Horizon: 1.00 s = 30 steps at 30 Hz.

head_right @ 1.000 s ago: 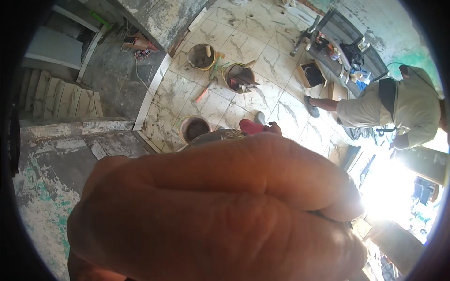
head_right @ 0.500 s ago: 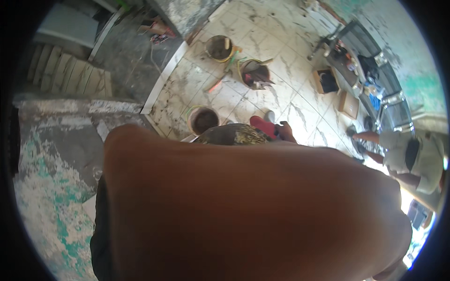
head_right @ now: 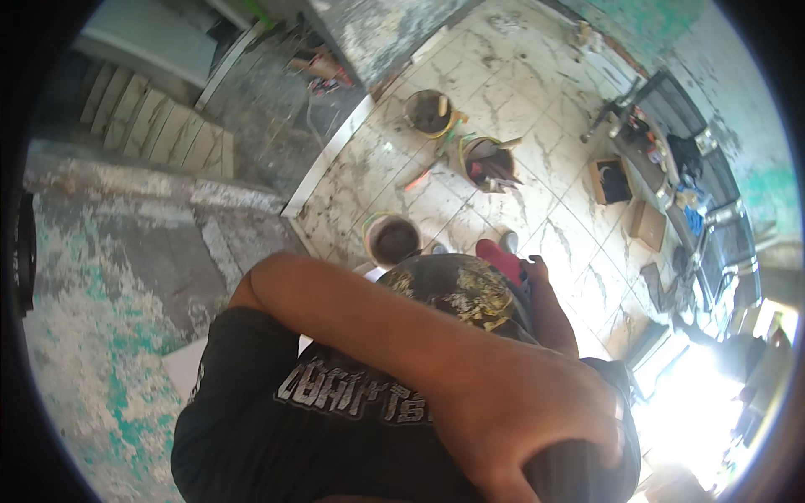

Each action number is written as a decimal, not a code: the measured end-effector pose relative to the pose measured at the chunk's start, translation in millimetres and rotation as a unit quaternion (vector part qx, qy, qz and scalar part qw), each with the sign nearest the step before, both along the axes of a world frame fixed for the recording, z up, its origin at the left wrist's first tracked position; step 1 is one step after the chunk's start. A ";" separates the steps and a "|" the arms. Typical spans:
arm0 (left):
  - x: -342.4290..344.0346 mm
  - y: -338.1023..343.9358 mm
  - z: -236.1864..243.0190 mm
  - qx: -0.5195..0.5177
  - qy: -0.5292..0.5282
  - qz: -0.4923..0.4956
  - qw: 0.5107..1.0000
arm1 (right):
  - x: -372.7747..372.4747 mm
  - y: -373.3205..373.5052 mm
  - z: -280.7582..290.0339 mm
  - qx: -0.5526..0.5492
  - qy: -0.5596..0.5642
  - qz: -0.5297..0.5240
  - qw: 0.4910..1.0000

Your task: Applying grout to the corner of a tiled wall.

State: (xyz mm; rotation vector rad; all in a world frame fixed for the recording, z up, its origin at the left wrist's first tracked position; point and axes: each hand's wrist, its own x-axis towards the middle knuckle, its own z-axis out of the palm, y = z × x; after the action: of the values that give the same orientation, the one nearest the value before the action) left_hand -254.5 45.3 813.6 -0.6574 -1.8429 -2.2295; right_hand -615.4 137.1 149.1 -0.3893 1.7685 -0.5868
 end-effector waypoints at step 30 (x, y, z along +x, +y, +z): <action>-75.0 -43.9 -193.5 -0.317 -0.295 0.149 0.889 | 257.5 -175.9 275.1 -0.215 0.259 0.548 0.766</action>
State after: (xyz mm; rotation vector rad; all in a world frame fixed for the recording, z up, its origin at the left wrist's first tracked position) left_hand -329.4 1.4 620.1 0.2905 -2.7712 -1.7073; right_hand -357.9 -38.7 424.3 -1.8950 1.5141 0.0151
